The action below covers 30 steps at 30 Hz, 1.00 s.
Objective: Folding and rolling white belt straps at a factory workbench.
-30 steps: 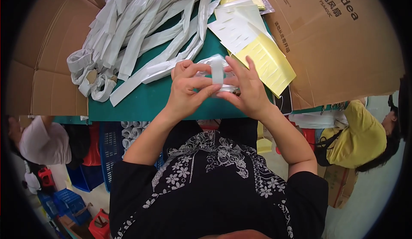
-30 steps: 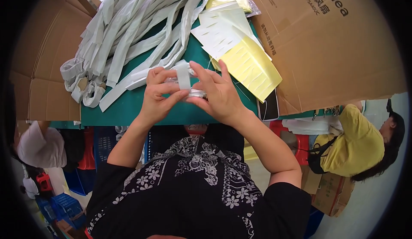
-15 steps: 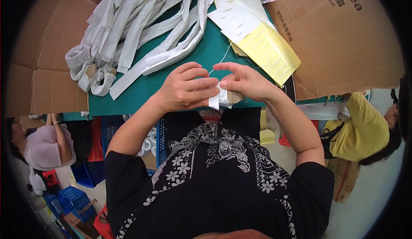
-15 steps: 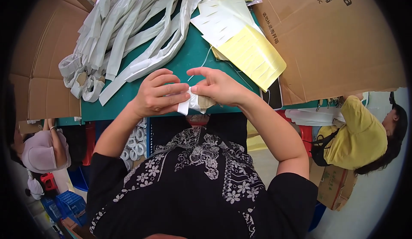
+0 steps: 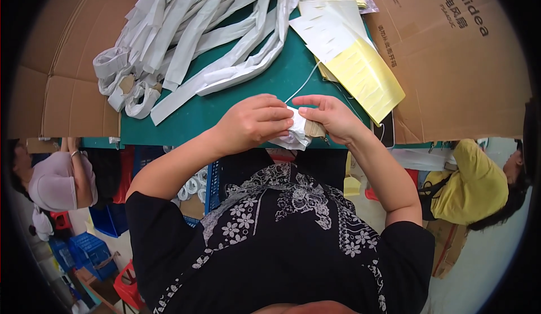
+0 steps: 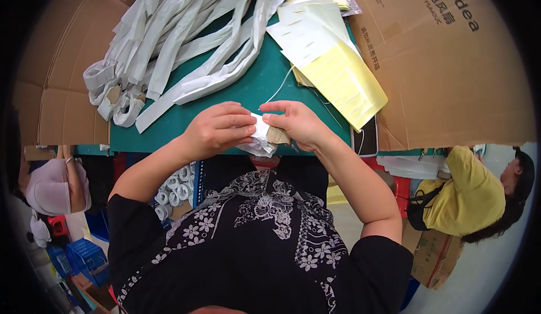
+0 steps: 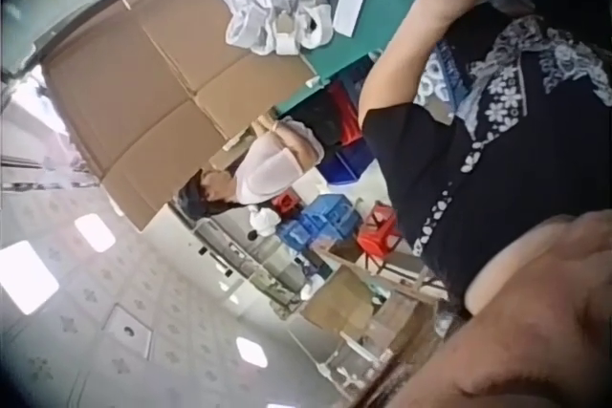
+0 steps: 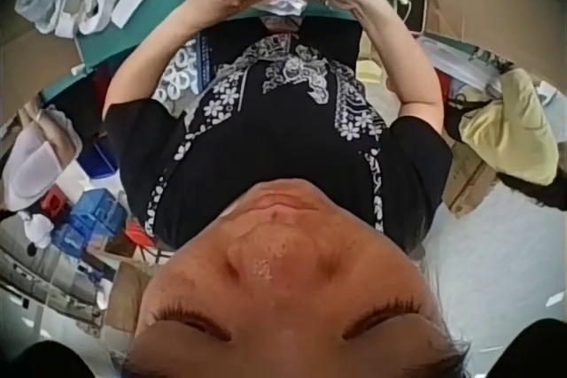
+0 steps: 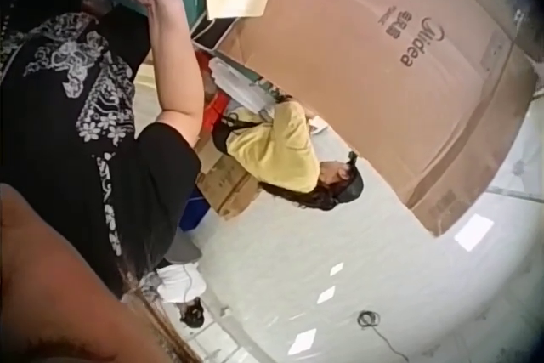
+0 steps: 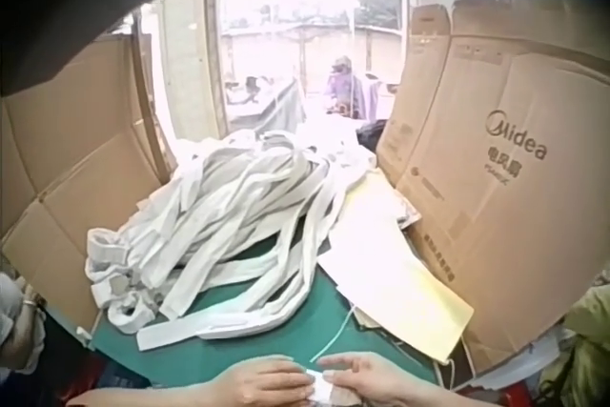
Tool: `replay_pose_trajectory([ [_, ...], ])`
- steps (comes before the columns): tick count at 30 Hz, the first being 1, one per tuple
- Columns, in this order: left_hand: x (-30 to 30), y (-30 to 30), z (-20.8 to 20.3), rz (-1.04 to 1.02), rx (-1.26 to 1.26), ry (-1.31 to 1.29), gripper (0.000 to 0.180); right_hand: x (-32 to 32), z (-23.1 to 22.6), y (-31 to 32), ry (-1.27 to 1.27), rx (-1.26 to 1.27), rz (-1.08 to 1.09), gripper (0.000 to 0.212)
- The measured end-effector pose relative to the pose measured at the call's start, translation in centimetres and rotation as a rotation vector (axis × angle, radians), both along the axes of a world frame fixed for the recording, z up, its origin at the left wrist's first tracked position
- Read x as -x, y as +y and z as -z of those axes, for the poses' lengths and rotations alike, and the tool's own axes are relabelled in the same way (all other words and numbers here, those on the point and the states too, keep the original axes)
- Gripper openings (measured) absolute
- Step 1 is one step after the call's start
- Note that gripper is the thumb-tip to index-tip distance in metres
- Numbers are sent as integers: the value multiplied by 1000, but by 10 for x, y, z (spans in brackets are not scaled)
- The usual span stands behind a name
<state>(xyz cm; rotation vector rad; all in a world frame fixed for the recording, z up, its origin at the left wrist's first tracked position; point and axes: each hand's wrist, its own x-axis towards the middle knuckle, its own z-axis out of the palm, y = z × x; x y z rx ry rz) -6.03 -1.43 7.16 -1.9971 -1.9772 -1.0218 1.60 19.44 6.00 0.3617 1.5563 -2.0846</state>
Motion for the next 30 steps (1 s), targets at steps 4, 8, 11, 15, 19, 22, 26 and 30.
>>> replay_pose_trajectory([
  [4,2,-8,-4,-31,3,139,23,2,8,-18,87,-103,22,27],
  [8,-3,-22,-3,-66,158,20,24,7,12,-37,150,-231,-121,27],
  [11,-8,-42,10,-186,240,29,29,19,-3,-54,146,-213,-226,26],
  [15,24,-81,-5,-504,133,32,46,34,-17,-69,363,-43,-76,28],
  [19,113,-154,-55,-1158,59,427,70,47,-4,-53,483,-374,52,26],
  [22,194,-228,-69,-1397,174,832,61,50,20,-44,546,-648,175,21],
  [26,237,-283,-33,-1474,429,687,54,59,51,-29,634,-855,333,20],
  [30,210,-218,-26,-1334,265,607,37,78,60,-15,401,-899,316,30],
])
